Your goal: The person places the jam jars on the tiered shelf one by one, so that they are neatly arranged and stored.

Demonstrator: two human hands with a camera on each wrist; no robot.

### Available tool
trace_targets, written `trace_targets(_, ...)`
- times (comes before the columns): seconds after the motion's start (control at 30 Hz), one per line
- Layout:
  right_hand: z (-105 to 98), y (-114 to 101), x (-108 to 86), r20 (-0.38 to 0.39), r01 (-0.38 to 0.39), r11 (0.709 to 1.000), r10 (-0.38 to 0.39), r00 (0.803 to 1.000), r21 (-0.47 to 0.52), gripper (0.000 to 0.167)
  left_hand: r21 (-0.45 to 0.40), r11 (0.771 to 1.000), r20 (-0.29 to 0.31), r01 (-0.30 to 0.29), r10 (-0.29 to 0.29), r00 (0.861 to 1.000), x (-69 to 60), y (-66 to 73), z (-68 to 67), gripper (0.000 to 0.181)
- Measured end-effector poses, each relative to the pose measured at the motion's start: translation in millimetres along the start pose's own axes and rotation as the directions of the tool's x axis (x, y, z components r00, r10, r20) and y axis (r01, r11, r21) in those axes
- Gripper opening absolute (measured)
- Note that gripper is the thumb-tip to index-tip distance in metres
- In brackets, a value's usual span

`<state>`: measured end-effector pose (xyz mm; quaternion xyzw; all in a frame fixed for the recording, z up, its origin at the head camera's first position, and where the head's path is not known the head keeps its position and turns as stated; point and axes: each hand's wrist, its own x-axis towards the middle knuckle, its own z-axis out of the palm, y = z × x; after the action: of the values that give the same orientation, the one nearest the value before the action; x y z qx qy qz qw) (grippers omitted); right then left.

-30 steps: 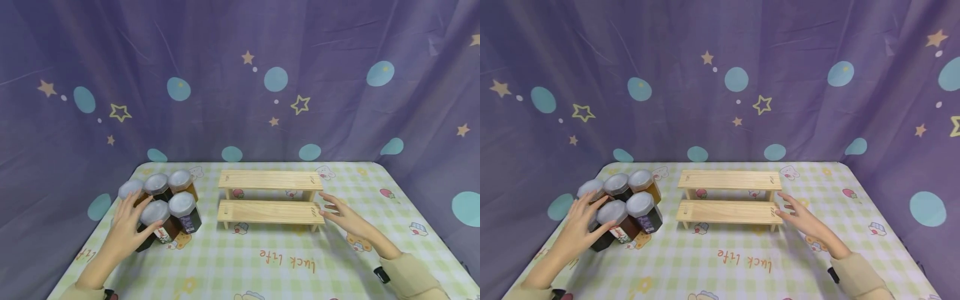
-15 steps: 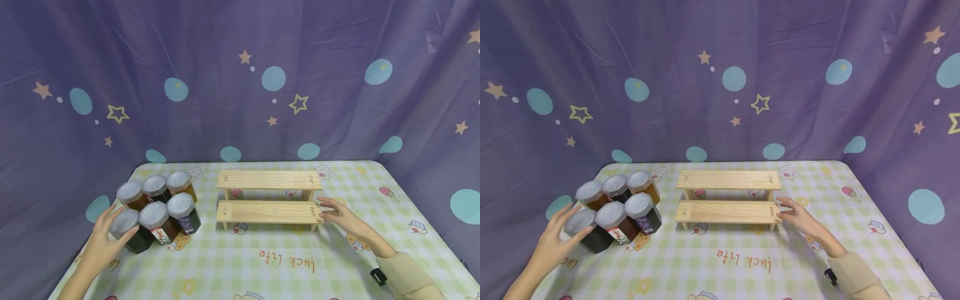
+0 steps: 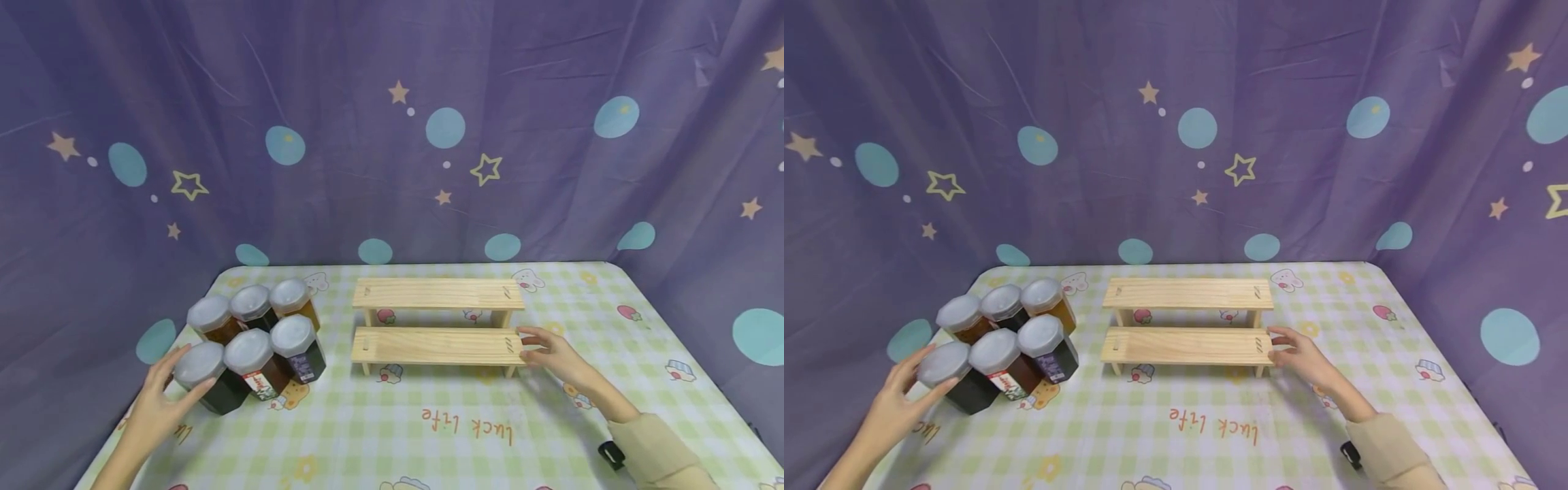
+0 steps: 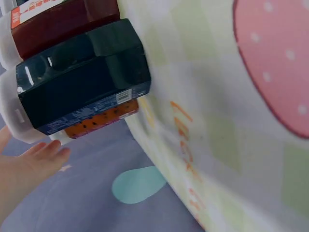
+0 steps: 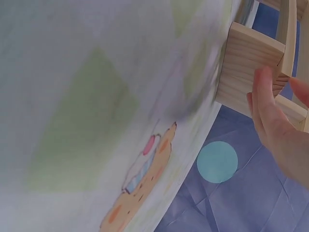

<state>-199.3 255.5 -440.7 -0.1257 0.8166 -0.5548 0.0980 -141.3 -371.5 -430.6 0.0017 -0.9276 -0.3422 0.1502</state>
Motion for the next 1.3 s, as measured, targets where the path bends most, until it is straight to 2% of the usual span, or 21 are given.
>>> trace_targets(0.13, 1.7, 0.1, 0.8, -0.016, -0.015, 1.000, 0.014, 1.000, -0.011, 0.052, -0.074, 0.997, 0.012, -0.015, 0.015, 1.000, 8.7, -36.2, 10.7, 0.078)
trace_targets(0.2, 2.3, -0.6, 1.0, -0.018, -0.022, 1.000, 0.022, 1.000, -0.020, 0.052, -0.091, 0.995, -0.005, -0.033, 0.033, 0.999, 11.3, -48.8, 15.0, 0.079)
trace_targets(0.3, 3.2, -2.1, 1.6, -0.023, -0.029, 0.999, 0.028, 0.999, -0.033, 0.052, -0.161, 0.984, -0.018, -0.073, 0.071, 0.997, 13.7, -59.9, 18.4, 0.078)
trace_targets(0.37, 3.8, -2.5, 1.6, -0.032, -0.037, 0.999, 0.036, 0.999, -0.030, 0.053, -0.203, 0.975, -0.007, -0.090, 0.091, 0.996, 14.2, -61.7, 18.4, 0.077)
trace_targets(0.47, 4.8, -2.3, 1.7, -0.049, -0.054, 0.998, 0.053, 0.997, -0.018, 0.053, -0.230, 0.969, 0.007, -0.086, 0.090, 0.996, 14.9, -63.9, 18.8, 0.077)
trace_targets(0.73, 4.6, 1.5, 1.2, -0.070, -0.091, 0.996, 0.092, 0.993, 0.027, 0.054, -0.192, 0.981, 0.043, 0.024, -0.016, 0.999, 17.1, -69.0, 20.3, 0.079)
trace_targets(0.9, 5.5, 0.9, 1.2, -0.075, -0.113, 0.991, 0.118, 0.990, 0.072, 0.054, -0.171, 0.984, 0.053, 0.044, -0.035, 0.998, 20.1, -72.4, 20.2, 0.081)
trace_targets(1.0, 6.2, 0.0, 0.8, -0.078, -0.119, 0.988, 0.126, 0.989, 0.095, 0.054, -0.162, 0.986, 0.060, 0.038, -0.028, 0.998, 20.4, -70.2, 18.6, 0.083)
trace_targets(1.1, 6.1, -0.1, 0.4, -0.076, -0.118, 0.987, 0.126, 0.989, 0.105, 0.054, -0.160, 0.986, 0.086, 0.047, -0.034, 0.996, 19.1, -57.6, 13.1, 0.083)
trace_targets(1.3, 7.1, 0.1, 0.4, -0.075, -0.118, 0.982, 0.130, 0.989, 0.150, 0.053, -0.154, 0.979, 0.097, 0.137, -0.123, 0.988, 11.5, -6.4, -0.4, 0.081)
